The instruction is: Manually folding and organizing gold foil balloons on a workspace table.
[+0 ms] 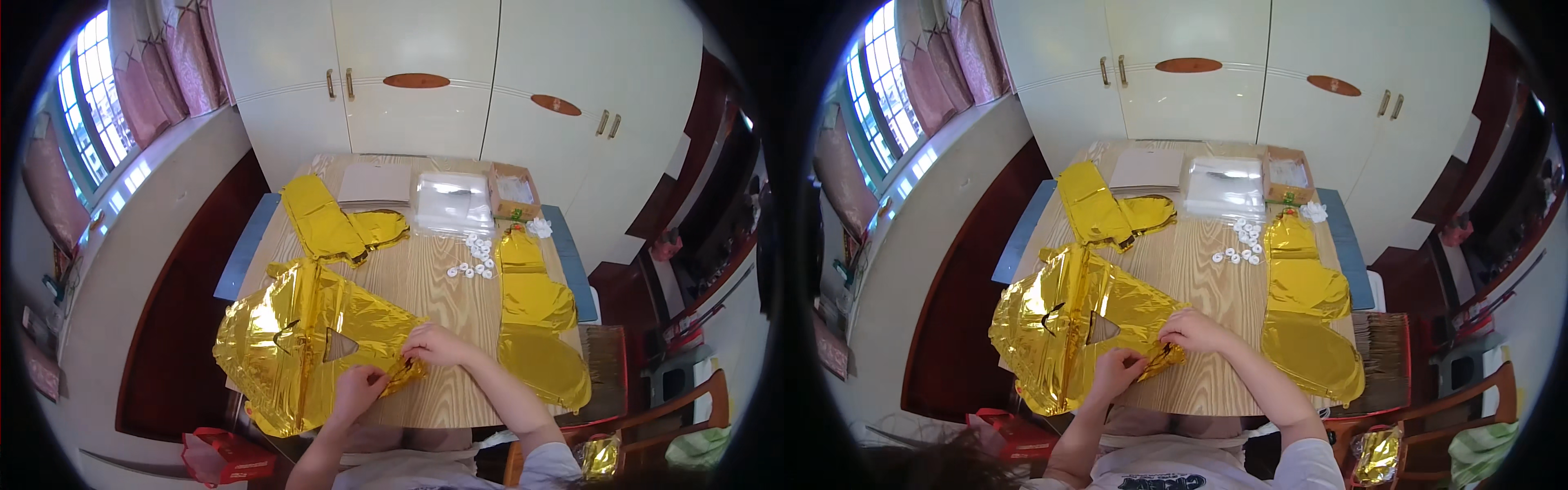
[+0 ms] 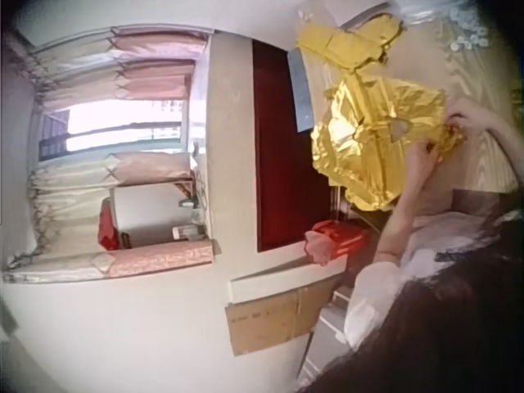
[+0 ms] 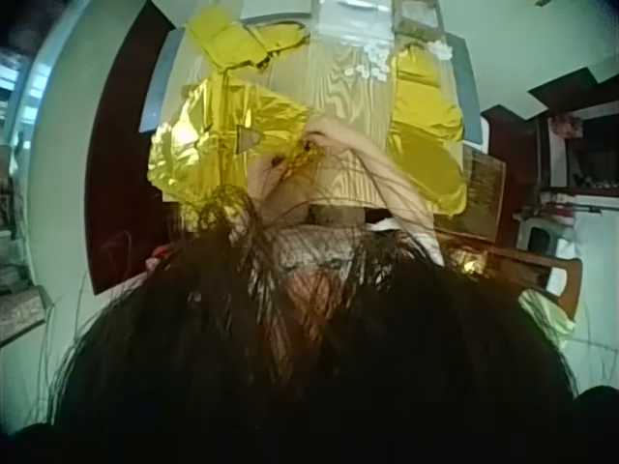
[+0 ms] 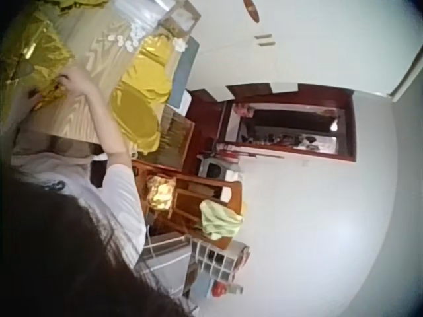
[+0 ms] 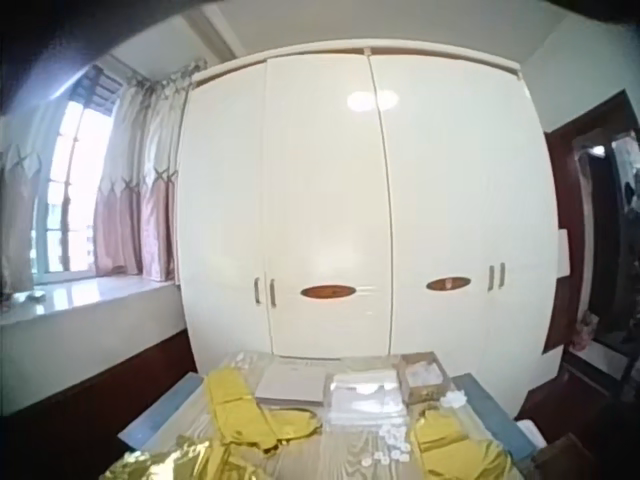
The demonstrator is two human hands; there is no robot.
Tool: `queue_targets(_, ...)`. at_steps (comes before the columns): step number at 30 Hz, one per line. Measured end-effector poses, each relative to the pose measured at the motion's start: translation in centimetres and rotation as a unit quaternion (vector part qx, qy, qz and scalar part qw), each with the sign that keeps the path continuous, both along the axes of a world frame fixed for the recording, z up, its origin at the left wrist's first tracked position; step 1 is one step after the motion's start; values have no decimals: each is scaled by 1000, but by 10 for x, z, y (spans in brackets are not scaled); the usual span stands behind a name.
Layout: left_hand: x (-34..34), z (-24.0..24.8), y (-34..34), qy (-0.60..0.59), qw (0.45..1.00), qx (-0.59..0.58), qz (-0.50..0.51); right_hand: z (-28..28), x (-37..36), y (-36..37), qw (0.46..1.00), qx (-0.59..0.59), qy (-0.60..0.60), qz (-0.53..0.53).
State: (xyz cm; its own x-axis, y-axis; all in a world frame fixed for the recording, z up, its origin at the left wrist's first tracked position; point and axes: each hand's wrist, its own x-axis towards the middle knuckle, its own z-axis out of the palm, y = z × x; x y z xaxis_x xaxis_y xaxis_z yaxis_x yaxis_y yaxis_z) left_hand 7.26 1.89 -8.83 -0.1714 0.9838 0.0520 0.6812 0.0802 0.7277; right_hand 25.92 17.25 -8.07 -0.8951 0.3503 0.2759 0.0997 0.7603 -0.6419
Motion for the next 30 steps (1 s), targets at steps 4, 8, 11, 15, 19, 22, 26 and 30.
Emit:
queue_targets(4,8,12,9,-32,999,-12,-10,-14,2,2,997,-73,23,-24)
queue_targets(8,7,3,16,-105,993,-41,-27,-18,2,2,992,-118,17,-43)
queue_targets(11,7,0,16,-91,995,-11,-26,-19,1,2,990,-136,-1,-46)
queue_targets(15,12,6,18,-85,996,-31,-7,-15,2,1,987,-148,-17,-58)
queue_targets(19,12,2,19,-88,995,-38,7,-17,1,-2,979,-191,25,-65)
queue_targets(22,11,2,19,-94,994,-51,15,-20,1,-3,970,-227,24,-78)
queue_targets(26,11,8,20,-108,991,-71,22,-18,2,-2,991,-120,34,-47)
queue_targets(30,9,3,20,-157,985,-70,29,-21,1,-5,991,-96,81,-34)
